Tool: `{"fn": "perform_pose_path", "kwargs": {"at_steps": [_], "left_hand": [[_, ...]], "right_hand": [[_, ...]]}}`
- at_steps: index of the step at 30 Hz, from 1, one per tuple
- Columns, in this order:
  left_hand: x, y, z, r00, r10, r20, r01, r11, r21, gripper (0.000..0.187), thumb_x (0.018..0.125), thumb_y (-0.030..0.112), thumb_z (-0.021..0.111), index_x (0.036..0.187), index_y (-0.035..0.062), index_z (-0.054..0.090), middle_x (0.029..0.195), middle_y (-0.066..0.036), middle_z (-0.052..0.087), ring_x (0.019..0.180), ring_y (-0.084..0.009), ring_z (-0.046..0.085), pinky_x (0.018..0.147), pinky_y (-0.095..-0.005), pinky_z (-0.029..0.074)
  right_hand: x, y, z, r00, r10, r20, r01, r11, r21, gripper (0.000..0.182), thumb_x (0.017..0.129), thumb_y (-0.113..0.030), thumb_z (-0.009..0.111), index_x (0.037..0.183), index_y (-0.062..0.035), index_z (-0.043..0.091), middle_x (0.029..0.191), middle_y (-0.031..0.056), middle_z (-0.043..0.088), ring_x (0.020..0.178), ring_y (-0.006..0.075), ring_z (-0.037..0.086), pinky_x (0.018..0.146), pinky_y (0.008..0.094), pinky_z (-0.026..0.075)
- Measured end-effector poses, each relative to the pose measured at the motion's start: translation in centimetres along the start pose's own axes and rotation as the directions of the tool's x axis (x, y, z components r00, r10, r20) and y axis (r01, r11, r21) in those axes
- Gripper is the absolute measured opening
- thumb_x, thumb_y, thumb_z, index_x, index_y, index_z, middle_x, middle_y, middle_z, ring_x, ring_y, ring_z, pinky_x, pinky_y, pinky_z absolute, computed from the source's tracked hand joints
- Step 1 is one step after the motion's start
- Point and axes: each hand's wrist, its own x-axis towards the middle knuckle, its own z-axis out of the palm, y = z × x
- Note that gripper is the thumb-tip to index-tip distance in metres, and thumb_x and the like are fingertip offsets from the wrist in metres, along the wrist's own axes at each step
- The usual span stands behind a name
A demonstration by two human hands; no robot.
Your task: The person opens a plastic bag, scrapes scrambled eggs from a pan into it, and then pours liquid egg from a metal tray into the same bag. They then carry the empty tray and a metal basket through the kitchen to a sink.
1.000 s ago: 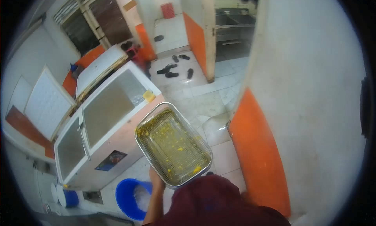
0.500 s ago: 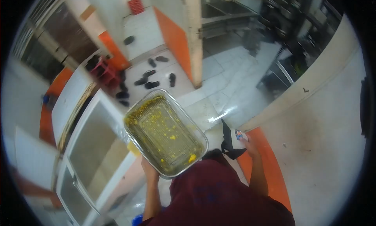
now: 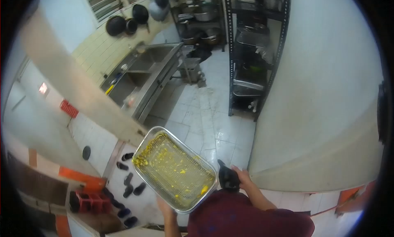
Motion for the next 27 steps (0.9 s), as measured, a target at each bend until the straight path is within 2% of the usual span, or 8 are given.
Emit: {"fn": "perform_pose_path", "kwargs": {"at_steps": [2,8,12,15,18,20,25,27], "left_hand": [[-8.6,4.8,-2.2,0.998,-0.048,0.048,0.053,0.994,-0.097,0.037,0.098,0.026,0.042,0.119,-0.0031,0.051,0.106,-0.012,0.059,0.089,-0.0193,0.058,0.075,-0.0323,0.049],[-4.5,7.9,-4.2,0.971,-0.207,0.121,0.212,0.977,-0.031,0.037,0.097,0.026,0.041,0.116,-0.0036,0.053,0.105,-0.012,0.061,0.090,-0.0200,0.059,0.074,-0.0331,0.049],[-0.2,1.3,-7.2,0.953,-0.183,0.240,0.155,0.979,0.129,0.042,0.098,0.031,0.040,0.125,-0.0002,0.048,0.110,-0.011,0.058,0.094,-0.0190,0.059,0.080,-0.0310,0.049],[0.0,2.2,-7.9,0.935,-0.305,0.179,0.297,0.952,0.070,0.035,0.097,0.025,0.042,0.110,-0.0039,0.057,0.097,-0.011,0.063,0.083,-0.0192,0.059,0.072,-0.0338,0.049],[0.2,2.7,-7.2,0.977,-0.200,0.071,0.210,0.962,-0.173,0.035,0.096,0.025,0.042,0.110,-0.0044,0.057,0.094,-0.010,0.063,0.081,-0.0189,0.059,0.073,-0.0349,0.049],[2.3,1.3,-8.6,0.986,-0.099,0.136,0.099,0.995,0.002,0.036,0.096,0.026,0.042,0.112,-0.0043,0.055,0.095,-0.011,0.063,0.082,-0.0193,0.059,0.075,-0.0356,0.048],[2.2,1.4,-10.3,0.970,0.104,0.220,-0.145,0.974,0.175,0.039,0.096,0.025,0.043,0.120,-0.0040,0.052,0.111,-0.014,0.061,0.091,-0.0231,0.060,0.078,-0.0349,0.049],[2.5,0.2,-10.5,0.977,-0.034,0.211,0.002,0.988,0.152,0.044,0.096,0.029,0.043,0.131,0.0025,0.043,0.120,-0.017,0.056,0.099,-0.0252,0.059,0.081,-0.0369,0.050]], "right_hand": [[-7.8,-1.1,-3.7,0.997,-0.076,-0.018,0.076,0.997,-0.002,0.062,0.079,-0.018,0.075,0.122,0.0052,0.038,0.107,0.0182,0.057,0.090,0.0263,0.062,0.072,0.0381,0.054],[-10.0,-12.2,4.2,0.831,-0.550,-0.083,0.523,0.823,-0.222,0.059,0.075,-0.015,0.078,0.118,0.0035,0.041,0.105,0.0166,0.057,0.088,0.0228,0.061,0.069,0.0348,0.054],[-14.1,-20.9,8.0,0.298,-0.954,-0.006,0.773,0.245,-0.585,0.055,0.074,-0.016,0.077,0.116,0.0029,0.046,0.106,0.0133,0.057,0.096,0.0203,0.056,0.085,0.0322,0.046],[-21.3,-28.0,9.1,-0.019,-0.996,0.089,0.769,-0.071,-0.635,0.042,0.075,-0.014,0.076,0.107,0.0002,0.052,0.098,0.0101,0.061,0.090,0.0175,0.058,0.081,0.0315,0.047],[-29.3,-32.4,11.4,-0.131,-0.976,0.172,0.724,-0.213,-0.657,0.038,0.078,-0.014,0.075,0.107,0.0012,0.055,0.094,0.0097,0.065,0.085,0.0160,0.061,0.077,0.0286,0.049],[-31.0,-35.3,11.7,-0.319,-0.912,0.256,0.602,-0.404,-0.689,0.035,0.078,-0.017,0.075,0.104,0.0011,0.060,0.093,0.0102,0.065,0.085,0.0155,0.061,0.076,0.0289,0.048],[-36.7,-38.5,8.1,-0.359,-0.900,0.246,0.442,-0.397,-0.804,0.035,0.081,-0.024,0.073,0.102,0.0016,0.061,0.092,0.0094,0.065,0.085,0.0173,0.060,0.078,0.0296,0.047],[-38.4,-38.4,6.3,-0.417,-0.882,0.220,0.391,-0.393,-0.833,0.036,0.083,-0.025,0.071,0.105,0.0017,0.061,0.095,0.0097,0.064,0.087,0.0165,0.059,0.080,0.0282,0.046]]}}
